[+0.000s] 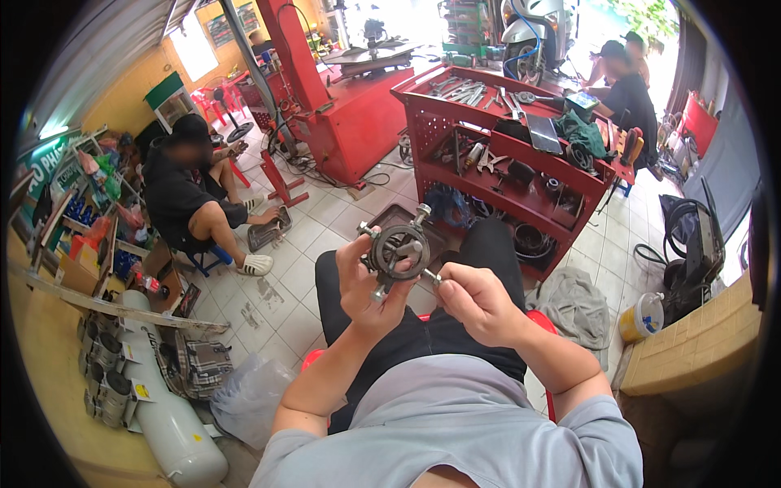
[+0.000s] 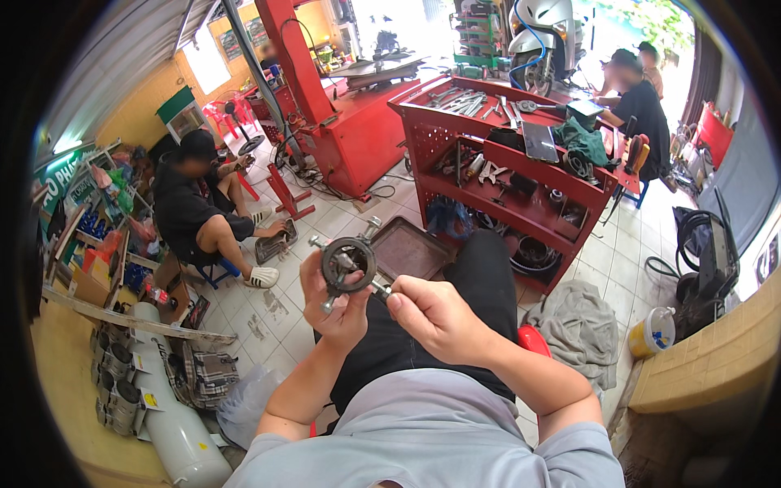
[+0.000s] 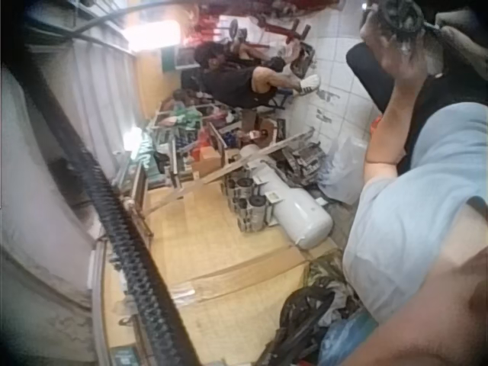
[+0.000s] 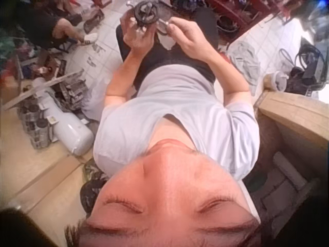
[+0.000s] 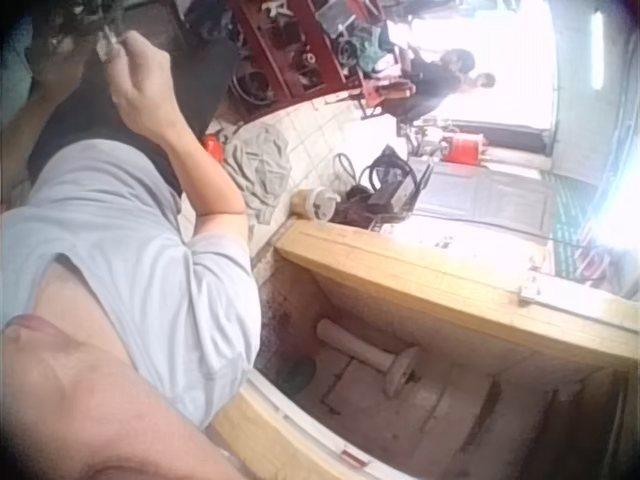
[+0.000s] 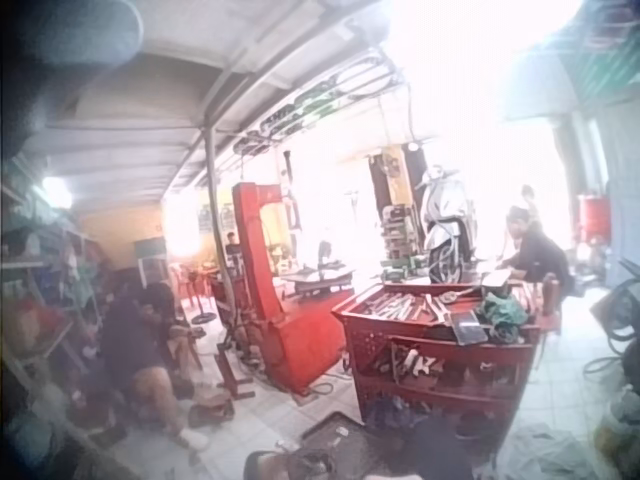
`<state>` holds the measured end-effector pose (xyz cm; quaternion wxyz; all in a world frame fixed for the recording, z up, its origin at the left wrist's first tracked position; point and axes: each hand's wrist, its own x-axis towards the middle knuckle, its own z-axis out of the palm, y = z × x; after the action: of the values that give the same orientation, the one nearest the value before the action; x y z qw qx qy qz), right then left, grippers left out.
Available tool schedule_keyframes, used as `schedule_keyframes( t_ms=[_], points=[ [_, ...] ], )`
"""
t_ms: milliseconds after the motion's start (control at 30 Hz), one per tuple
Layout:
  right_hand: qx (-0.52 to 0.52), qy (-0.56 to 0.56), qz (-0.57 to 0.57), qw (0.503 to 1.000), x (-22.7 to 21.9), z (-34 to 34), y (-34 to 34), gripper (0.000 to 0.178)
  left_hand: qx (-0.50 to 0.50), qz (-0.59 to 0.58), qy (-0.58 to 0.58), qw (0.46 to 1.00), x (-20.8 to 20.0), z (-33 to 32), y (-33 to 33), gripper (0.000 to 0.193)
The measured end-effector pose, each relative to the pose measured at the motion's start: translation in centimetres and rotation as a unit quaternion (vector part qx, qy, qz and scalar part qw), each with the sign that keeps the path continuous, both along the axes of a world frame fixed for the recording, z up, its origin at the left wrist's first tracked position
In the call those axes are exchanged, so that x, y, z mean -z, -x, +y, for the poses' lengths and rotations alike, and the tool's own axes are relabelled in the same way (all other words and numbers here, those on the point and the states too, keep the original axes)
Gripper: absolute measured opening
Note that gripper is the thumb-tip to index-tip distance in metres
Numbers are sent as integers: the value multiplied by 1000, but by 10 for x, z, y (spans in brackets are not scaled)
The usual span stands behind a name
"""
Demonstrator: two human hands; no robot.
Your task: The person sits in a workshop and assembles a mechanical component, likely a carburetor, using a small screwdriver. They repeatedly insert and tighten screws into the metal housing while holding the part in their hands.
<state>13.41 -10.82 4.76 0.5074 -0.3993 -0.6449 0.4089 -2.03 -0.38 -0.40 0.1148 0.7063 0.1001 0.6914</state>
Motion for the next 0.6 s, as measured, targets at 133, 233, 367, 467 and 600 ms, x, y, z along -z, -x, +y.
schedule_keyframes(
  t_ms=[133,233,367,467,600],
  points=[
    [-47,-57,9,997,1,-10,5,21,-71,40,-129,988,-15,-1,22,32],
    [-56,-84,-38,994,-9,-19,8,21,-44,59,-234,969,-21,12,39,44],
    [-17,-113,-53,992,-11,-20,13,21,64,36,-92,993,-13,5,27,55],
    [11,-65,-41,997,-9,-18,14,24,139,-24,-27,990,6,11,9,54],
    [27,-3,4,1000,-7,-13,12,28,149,-63,-3,987,8,17,-4,56]
  ],
)
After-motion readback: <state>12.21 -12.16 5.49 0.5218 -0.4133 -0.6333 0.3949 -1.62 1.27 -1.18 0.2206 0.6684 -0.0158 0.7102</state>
